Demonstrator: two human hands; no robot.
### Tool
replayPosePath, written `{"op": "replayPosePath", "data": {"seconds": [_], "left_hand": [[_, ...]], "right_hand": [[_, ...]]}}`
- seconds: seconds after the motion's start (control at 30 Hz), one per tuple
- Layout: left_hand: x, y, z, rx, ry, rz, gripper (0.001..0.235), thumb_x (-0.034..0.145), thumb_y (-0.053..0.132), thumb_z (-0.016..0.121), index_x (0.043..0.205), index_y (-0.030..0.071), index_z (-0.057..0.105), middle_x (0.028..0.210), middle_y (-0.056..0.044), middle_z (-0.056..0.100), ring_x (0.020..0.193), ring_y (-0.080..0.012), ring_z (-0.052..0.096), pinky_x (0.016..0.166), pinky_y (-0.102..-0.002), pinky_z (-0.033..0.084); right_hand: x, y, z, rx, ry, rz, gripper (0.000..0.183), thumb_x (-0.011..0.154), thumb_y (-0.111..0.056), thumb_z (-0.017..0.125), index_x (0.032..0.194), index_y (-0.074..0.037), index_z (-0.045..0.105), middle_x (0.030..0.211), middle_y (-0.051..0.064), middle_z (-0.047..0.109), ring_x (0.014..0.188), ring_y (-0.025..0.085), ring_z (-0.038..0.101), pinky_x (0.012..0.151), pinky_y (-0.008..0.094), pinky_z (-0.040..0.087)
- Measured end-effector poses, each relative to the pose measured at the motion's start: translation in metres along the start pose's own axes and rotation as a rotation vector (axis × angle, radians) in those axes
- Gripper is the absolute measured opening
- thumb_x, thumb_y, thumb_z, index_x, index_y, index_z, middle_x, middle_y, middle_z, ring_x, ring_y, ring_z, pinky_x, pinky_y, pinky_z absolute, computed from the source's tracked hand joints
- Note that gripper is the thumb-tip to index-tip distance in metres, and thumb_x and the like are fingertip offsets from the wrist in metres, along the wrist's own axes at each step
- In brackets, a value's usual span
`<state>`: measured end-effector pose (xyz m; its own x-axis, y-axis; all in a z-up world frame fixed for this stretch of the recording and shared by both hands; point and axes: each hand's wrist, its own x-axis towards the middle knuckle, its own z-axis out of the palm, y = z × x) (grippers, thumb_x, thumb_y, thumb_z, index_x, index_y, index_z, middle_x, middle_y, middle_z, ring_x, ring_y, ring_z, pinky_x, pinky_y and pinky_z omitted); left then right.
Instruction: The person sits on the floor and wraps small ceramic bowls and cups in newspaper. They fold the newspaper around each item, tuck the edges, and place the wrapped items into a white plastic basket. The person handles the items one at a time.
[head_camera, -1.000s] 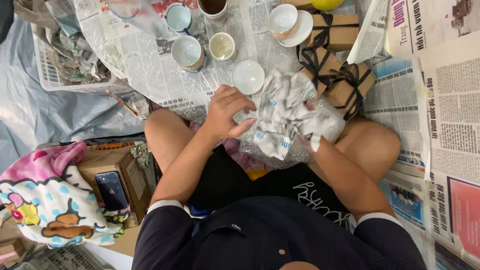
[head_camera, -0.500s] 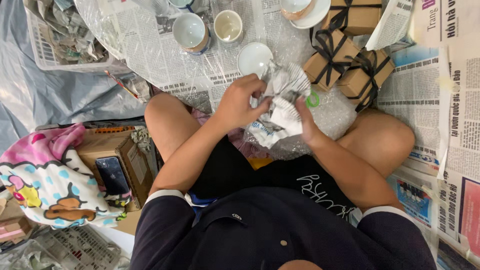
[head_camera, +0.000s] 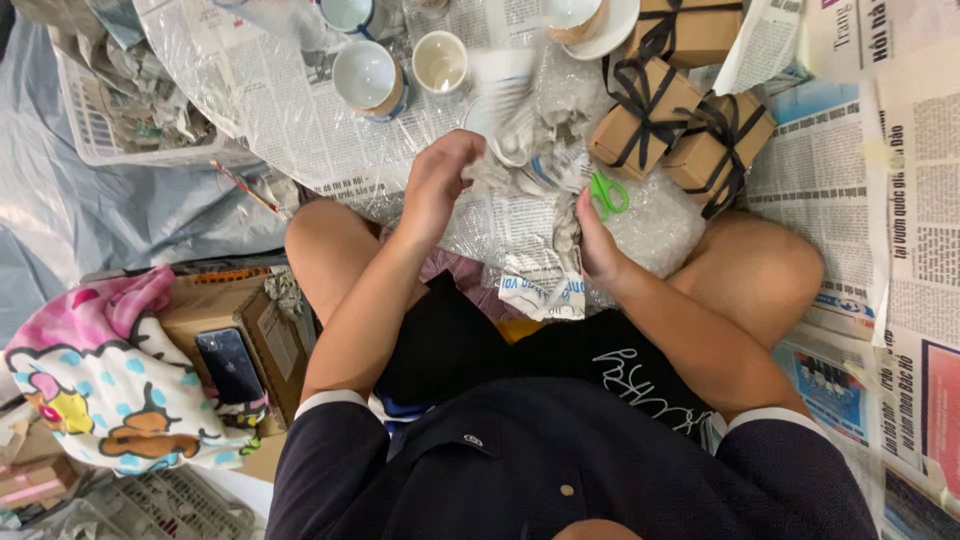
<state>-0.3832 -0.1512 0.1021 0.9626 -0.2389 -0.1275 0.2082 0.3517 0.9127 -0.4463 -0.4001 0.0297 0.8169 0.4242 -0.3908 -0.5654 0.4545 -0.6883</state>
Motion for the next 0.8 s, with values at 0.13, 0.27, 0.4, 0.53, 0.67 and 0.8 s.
{"op": "replayPosePath", "data": {"seconds": [0.13, 0.27, 0.4, 0.53, 0.67, 0.8], "left_hand": [[-0.008, 0.017, 0.023, 0.518, 0.051, 0.219, 0.022, 0.099, 0.021, 0.066, 0.114, 0.005, 0.065, 0.098, -0.001, 0.063, 0.086, -0.0132, 0.061, 0.076, -0.028, 0.050], [-0.016, 0.010, 0.045, 0.609, 0.066, 0.302, 0.056, 0.090, 0.020, 0.081, 0.130, -0.001, 0.048, 0.110, -0.007, 0.055, 0.089, -0.0138, 0.056, 0.070, -0.025, 0.048], [-0.004, -0.011, 0.039, 0.287, 0.114, -0.072, 0.054, 0.093, 0.016, 0.076, 0.134, 0.002, 0.044, 0.105, -0.003, 0.054, 0.077, -0.0065, 0.055, 0.061, -0.020, 0.045], [0.001, -0.035, 0.013, 0.083, 0.060, 0.024, 0.041, 0.098, 0.008, 0.073, 0.131, 0.000, 0.051, 0.109, -0.001, 0.058, 0.090, -0.0055, 0.060, 0.074, -0.021, 0.050], [0.000, -0.058, -0.005, 0.125, 0.040, 0.095, 0.024, 0.106, 0.006, 0.076, 0.119, -0.004, 0.060, 0.107, -0.001, 0.060, 0.095, -0.0065, 0.059, 0.082, -0.025, 0.053], [0.003, -0.075, -0.010, 0.128, 0.054, -0.188, 0.025, 0.103, 0.011, 0.075, 0.116, -0.010, 0.072, 0.095, -0.013, 0.072, 0.077, -0.0140, 0.060, 0.067, -0.028, 0.047]], "right_hand": [[0.005, -0.010, -0.004, 0.135, -0.067, -0.021, 0.080, 0.107, -0.064, 0.025, 0.159, -0.003, 0.035, 0.154, 0.019, 0.048, 0.138, 0.031, 0.052, 0.115, 0.045, 0.046], [0.002, -0.015, -0.004, -0.061, -0.194, -0.077, 0.086, 0.103, -0.070, 0.019, 0.156, -0.005, 0.036, 0.151, 0.019, 0.052, 0.138, 0.031, 0.055, 0.113, 0.047, 0.050], [0.004, 0.000, -0.018, -0.127, -0.149, -0.103, 0.083, 0.100, -0.070, 0.019, 0.155, -0.010, 0.035, 0.151, 0.016, 0.050, 0.138, 0.027, 0.054, 0.113, 0.043, 0.051], [0.008, 0.021, -0.053, -0.266, 0.323, 0.254, 0.089, 0.112, -0.067, 0.018, 0.145, 0.008, 0.049, 0.118, 0.052, 0.029, 0.086, 0.038, 0.028, 0.078, 0.048, 0.035], [0.007, 0.018, -0.059, 0.537, -0.477, -0.086, 0.057, 0.118, -0.039, 0.030, 0.130, 0.012, 0.051, 0.119, 0.024, 0.061, 0.109, 0.034, 0.067, 0.095, 0.048, 0.059], [-0.002, -0.014, -0.018, 0.231, -0.031, -0.080, 0.060, 0.103, -0.056, 0.044, 0.144, -0.012, 0.046, 0.141, 0.015, 0.056, 0.128, 0.030, 0.060, 0.104, 0.051, 0.057]]}}
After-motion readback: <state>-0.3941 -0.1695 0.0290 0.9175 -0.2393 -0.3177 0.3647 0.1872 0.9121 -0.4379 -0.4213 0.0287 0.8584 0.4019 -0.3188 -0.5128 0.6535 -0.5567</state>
